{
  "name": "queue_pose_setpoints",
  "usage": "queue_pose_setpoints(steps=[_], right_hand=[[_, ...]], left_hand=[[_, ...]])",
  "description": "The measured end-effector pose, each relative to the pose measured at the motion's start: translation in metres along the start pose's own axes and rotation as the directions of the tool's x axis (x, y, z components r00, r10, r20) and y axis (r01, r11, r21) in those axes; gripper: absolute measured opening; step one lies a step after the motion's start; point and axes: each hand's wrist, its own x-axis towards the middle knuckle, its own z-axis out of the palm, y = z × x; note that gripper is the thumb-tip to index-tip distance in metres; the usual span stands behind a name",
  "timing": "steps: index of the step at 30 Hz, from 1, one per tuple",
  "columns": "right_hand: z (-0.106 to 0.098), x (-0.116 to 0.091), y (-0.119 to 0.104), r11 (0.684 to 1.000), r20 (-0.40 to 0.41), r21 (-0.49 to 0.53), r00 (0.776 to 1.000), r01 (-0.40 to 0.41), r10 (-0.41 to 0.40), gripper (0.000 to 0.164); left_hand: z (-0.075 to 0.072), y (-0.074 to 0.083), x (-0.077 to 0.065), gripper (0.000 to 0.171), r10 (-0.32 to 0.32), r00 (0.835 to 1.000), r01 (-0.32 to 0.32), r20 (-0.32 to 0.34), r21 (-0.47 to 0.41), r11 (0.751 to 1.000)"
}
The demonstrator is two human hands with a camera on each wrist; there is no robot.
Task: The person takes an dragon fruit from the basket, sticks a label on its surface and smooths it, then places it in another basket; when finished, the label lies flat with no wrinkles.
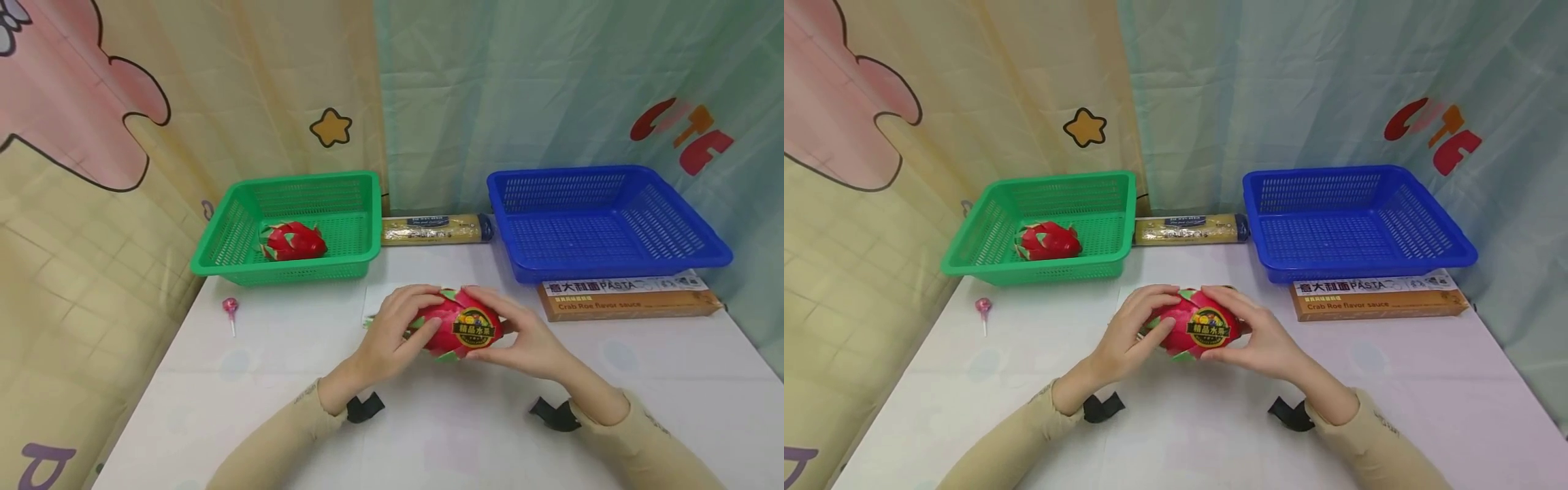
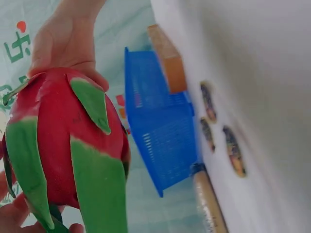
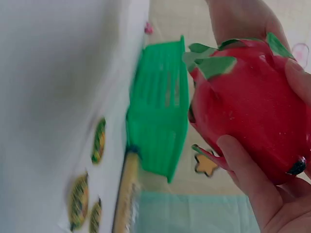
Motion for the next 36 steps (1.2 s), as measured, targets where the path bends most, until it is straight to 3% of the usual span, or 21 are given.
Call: queue_pose_setpoints(steps=[3, 6, 8, 10, 12, 14, 16, 18, 20, 22, 25, 29, 32, 36], right_hand=[[-0.016, 0.003, -0.001, 0.998, -0.099, -0.063, 0.994, 0.029, -0.035, 0.087], [-0.033, 0.007, 0.0, 0.998, -0.17, -0.024, 0.983, 0.066, -0.069, 0.089], [-0.045, 0.01, 0.001, 0.997, -0.225, -0.003, 0.971, 0.078, -0.077, 0.091], [-0.058, 0.013, 0.004, 0.996, -0.275, 0.012, 0.958, 0.084, -0.077, 0.093], [-0.071, 0.015, 0.007, 0.997, -0.329, -0.049, 0.942, 0.056, -0.069, 0.094], [-0.083, 0.017, 0.012, 0.997, -0.363, -0.071, 0.93, 0.024, -0.048, 0.094], [-0.093, 0.017, 0.018, 0.995, -0.392, -0.099, 0.92, -0.025, -0.016, 0.091], [-0.101, 0.017, 0.025, 0.991, -0.42, -0.108, 0.907, -0.078, 0.026, 0.088], [-0.107, 0.017, 0.034, 0.986, -0.445, -0.113, 0.893, -0.124, 0.062, 0.086], [-0.114, 0.018, 0.044, 0.98, -0.468, -0.117, 0.879, -0.161, 0.089, 0.085], [-0.123, 0.019, 0.059, 0.972, -0.491, -0.121, 0.863, -0.203, 0.119, 0.084], [-0.136, 0.021, 0.079, 0.957, -0.496, -0.121, 0.851, -0.262, 0.17, 0.083], [-0.145, 0.023, 0.092, 0.941, -0.484, -0.135, 0.849, -0.31, 0.21, 0.082], [-0.155, 0.027, 0.105, 0.909, -0.45, -0.183, 0.854, -0.375, 0.262, 0.081]], left_hand=[[0.002, -0.003, 0.02, 0.03, 0.079, 0.995, -0.077, -0.066, 0.025, 0.997], [0.007, -0.006, 0.041, 0.028, 0.142, 0.975, -0.137, -0.172, 0.043, 0.99], [0.013, -0.007, 0.052, 0.027, 0.169, 0.949, -0.161, -0.267, 0.049, 0.986], [0.02, -0.01, 0.061, 0.026, 0.181, 0.912, -0.173, -0.369, 0.054, 0.983], [0.028, -0.013, 0.068, 0.025, 0.181, 0.878, -0.184, -0.442, 0.036, 0.982], [0.037, -0.017, 0.074, 0.022, 0.163, 0.867, -0.183, -0.471, 0.003, 0.983], [0.046, -0.021, 0.08, 0.02, 0.124, 0.889, -0.169, -0.442, -0.063, 0.984], [0.056, -0.026, 0.086, 0.018, 0.068, 0.929, -0.124, -0.363, -0.135, 0.983], [0.066, -0.031, 0.092, 0.017, -0.012, 0.965, -0.043, -0.261, -0.205, 0.978], [0.076, -0.035, 0.099, 0.019, -0.108, 0.981, 0.065, -0.163, -0.249, 0.966], [0.091, -0.04, 0.109, 0.025, -0.261, 0.964, 0.235, -0.058, -0.278, 0.931], [0.11, -0.046, 0.117, 0.034, -0.413, 0.911, 0.393, -0.006, -0.295, 0.871], [0.119, -0.05, 0.119, 0.036, -0.46, 0.888, 0.435, -0.009, -0.309, 0.846], [0.126, -0.053, 0.12, 0.038, -0.489, 0.872, 0.458, -0.022, -0.315, 0.831]])
